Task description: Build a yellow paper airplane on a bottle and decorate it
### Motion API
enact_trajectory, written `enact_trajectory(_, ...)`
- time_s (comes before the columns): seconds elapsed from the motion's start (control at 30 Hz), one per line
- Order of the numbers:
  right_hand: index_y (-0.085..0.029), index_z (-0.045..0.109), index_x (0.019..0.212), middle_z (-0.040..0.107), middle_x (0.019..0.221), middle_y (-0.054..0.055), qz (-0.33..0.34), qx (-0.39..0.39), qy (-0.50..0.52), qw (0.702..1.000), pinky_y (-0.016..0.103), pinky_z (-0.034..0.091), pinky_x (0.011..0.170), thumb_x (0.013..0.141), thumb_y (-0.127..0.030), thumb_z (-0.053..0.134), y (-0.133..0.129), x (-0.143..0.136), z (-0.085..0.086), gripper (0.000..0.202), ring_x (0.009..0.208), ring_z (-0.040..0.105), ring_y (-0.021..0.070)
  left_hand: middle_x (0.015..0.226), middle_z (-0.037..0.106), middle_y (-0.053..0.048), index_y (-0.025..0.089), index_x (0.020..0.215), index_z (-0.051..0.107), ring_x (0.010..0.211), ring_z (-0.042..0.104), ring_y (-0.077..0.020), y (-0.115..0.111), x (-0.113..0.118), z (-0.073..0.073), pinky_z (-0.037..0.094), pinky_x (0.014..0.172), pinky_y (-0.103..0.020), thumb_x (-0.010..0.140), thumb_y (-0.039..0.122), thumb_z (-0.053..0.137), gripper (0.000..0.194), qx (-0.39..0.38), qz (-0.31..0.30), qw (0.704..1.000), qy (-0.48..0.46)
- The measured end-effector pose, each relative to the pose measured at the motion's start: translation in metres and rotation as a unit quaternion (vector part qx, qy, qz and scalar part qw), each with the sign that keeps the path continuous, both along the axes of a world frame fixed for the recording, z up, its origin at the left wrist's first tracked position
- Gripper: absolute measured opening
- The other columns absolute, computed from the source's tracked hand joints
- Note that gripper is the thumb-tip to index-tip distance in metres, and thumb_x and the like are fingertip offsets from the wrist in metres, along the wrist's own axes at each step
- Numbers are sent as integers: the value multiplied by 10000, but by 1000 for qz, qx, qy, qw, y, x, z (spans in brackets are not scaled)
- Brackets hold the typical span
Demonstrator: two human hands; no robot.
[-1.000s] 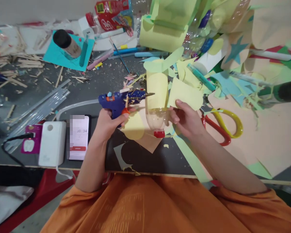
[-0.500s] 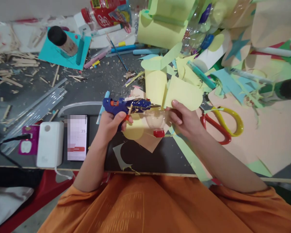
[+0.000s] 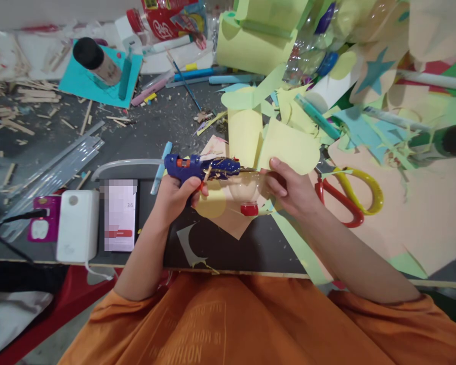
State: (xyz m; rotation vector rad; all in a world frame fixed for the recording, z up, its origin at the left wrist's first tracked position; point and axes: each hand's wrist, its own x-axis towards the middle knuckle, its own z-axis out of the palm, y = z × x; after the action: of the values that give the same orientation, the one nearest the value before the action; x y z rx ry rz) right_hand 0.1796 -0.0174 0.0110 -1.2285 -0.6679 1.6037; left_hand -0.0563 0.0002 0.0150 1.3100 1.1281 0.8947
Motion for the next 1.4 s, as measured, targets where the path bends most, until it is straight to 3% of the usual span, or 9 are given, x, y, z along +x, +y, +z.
enact_trajectory(0.2, -212, 638, 614, 444, 423, -87, -4, 3, -4, 1000, 279, 102, 423, 637, -627, 849, 0, 0, -1, 467, 363, 159, 32, 470, 609, -9, 158, 609, 653, 325, 447, -60, 0, 0, 0, 363, 314, -175, 756, 733, 715, 597, 8, -3, 1000, 5)
enact_trajectory(0.33, -216, 643, 630, 313, 373, -108, 8, 15, -10, 1000, 276, 110, 425, 706, -632, 807, -1, 1, -4, 453, 358, 156, 45, 467, 605, -4, 159, 601, 648, 321, 443, -58, 0, 0, 0, 356, 317, -176, 734, 748, 724, 608, 1, 2, 1000, 6)
enact_trajectory(0.53, -217, 625, 608, 257, 354, -115, 19, 20, -6, 1000, 268, 118, 440, 726, -628, 808, -4, 3, -3, 465, 365, 166, 49, 459, 593, 2, 162, 584, 639, 320, 427, -50, 1, 0, 1, 352, 321, -175, 729, 750, 724, 612, -2, 6, 1000, 7)
enact_trajectory(0.7, -224, 486, 519, 263, 350, -116, 19, 8, 4, 1000, 265, 156, 421, 663, -645, 843, -3, 1, 0, 571, 357, 163, 38, 464, 598, -4, 160, 567, 631, 318, 418, -49, 0, 0, 2, 353, 317, -178, 729, 759, 709, 625, -3, 16, 1000, 16)
enact_trajectory(0.83, -229, 396, 497, 260, 347, -115, 20, 16, -4, 1000, 265, 161, 423, 707, -594, 830, -3, 0, 0, 605, 352, 169, 34, 492, 625, -14, 159, 574, 631, 322, 423, -50, 0, 0, 2, 348, 312, -179, 733, 729, 713, 598, -11, 22, 999, 22)
enact_trajectory(1.23, -236, 426, 522, 284, 365, -104, 29, 53, -54, 997, 276, 272, 451, 798, -587, 771, -7, 3, -1, 564, 382, 207, 56, 453, 571, 6, 171, 567, 631, 334, 418, -59, 0, 0, 0, 339, 328, -186, 776, 621, 689, 500, -16, 27, 999, 32)
enact_trajectory(1.4, -240, 472, 534, 291, 383, -91, 40, 60, -65, 995, 291, 257, 455, 818, -603, 756, -9, 4, -2, 542, 397, 212, 71, 426, 536, 9, 183, 569, 605, 331, 398, -71, 0, -2, 0, 333, 330, -205, 805, 608, 653, 488, -8, 21, 999, 36)
